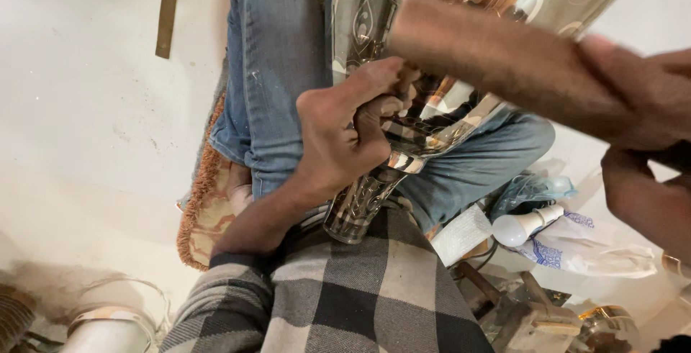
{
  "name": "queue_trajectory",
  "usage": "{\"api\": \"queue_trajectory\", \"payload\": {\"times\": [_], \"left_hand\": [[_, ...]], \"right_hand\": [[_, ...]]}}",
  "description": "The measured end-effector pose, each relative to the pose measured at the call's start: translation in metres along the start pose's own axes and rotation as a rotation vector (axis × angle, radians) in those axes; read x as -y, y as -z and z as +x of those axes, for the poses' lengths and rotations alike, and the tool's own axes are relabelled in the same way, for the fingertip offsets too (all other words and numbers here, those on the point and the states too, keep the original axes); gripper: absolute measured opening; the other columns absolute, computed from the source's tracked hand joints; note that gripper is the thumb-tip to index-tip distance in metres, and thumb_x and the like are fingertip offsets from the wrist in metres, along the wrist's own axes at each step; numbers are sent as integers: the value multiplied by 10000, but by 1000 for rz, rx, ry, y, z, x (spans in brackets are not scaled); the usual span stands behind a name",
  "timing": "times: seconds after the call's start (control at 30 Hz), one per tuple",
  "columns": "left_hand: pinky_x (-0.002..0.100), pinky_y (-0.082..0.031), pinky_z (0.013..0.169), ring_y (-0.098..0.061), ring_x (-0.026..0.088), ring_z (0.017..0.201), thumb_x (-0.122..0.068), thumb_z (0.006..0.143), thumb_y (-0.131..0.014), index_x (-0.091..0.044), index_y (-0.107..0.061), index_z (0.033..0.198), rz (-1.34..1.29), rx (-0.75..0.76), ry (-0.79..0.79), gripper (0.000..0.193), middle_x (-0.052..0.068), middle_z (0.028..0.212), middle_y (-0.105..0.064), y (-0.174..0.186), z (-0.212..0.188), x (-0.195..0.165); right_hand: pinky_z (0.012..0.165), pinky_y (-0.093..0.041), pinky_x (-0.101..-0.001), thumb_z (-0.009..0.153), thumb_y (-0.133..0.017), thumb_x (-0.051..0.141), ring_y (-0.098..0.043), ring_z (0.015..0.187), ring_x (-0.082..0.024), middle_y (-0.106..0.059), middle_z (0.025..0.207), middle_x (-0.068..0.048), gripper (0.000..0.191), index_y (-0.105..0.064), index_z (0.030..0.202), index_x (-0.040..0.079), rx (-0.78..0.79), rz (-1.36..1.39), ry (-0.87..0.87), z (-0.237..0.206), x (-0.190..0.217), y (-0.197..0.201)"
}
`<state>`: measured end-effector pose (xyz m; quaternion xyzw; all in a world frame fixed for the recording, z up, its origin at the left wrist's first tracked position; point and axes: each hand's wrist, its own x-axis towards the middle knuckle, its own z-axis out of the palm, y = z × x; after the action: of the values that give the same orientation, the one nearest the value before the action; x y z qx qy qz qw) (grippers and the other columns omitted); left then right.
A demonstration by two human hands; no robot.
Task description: The person holds a silver metal vase on their lap and uses a wooden mallet to repeatedly strike the surface. They rotate the vase to work on different sections, focusing on the neck and body.
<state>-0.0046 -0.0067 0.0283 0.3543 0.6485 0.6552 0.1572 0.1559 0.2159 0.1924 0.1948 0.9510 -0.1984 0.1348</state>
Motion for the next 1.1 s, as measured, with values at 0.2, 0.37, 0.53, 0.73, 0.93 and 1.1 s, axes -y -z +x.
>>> {"api": "queue_trajectory", "payload": {"times": [0.2,0.37,0.53,0.73,0.93,1.1], "left_hand": [[252,-686,866,-796,198,992,210,877,-567,-17,-618,1364,-89,-100,-1,540,147,1207,-741,-7,-10,14],[239,-693,818,-805,158,934,204,899,-530,-33,-645,1336,-109,32,-88,510,107,1110,-777,-1,2,25],[274,-692,826,-796,160,926,192,833,-488,-95,-597,1380,17,320,-403,627,97,1097,-779,16,33,36],[306,-425,459,-556,141,503,74,768,-656,-241,-636,1290,198,765,-542,610,-2,610,-569,15,79,29],[382,-395,425,-574,191,459,40,763,-704,-206,-706,1160,154,925,-685,466,39,506,-552,11,106,13],[382,-400,453,-628,165,530,-3,777,-732,-189,-722,1112,3,983,-702,384,5,578,-622,12,115,9]], "right_hand": [[685,-577,-332,739,-590,-146,-696,809,-276,-663,1086,-239,834,-472,1533,81,23,-53,44,18,16,10],[678,-556,-314,813,-673,-89,-683,777,-249,-639,975,-204,812,-407,1577,-21,-121,74,-135,6,25,-9],[747,-594,-330,772,-679,-109,-687,897,-284,-653,1084,-256,582,-595,1345,-60,-338,176,-7,-31,33,-50],[755,-563,-277,785,-708,-135,-708,905,-234,-699,1046,-213,599,-577,1369,-138,-577,370,-192,-72,21,-134],[895,-587,-272,905,-762,-114,-693,950,-164,-708,1075,-152,473,-606,1351,-104,-678,702,-326,-100,35,-196],[816,-619,-297,949,-749,-141,-713,964,-183,-694,1132,-135,402,-510,1269,-97,-973,923,-414,-100,31,-221]]}}
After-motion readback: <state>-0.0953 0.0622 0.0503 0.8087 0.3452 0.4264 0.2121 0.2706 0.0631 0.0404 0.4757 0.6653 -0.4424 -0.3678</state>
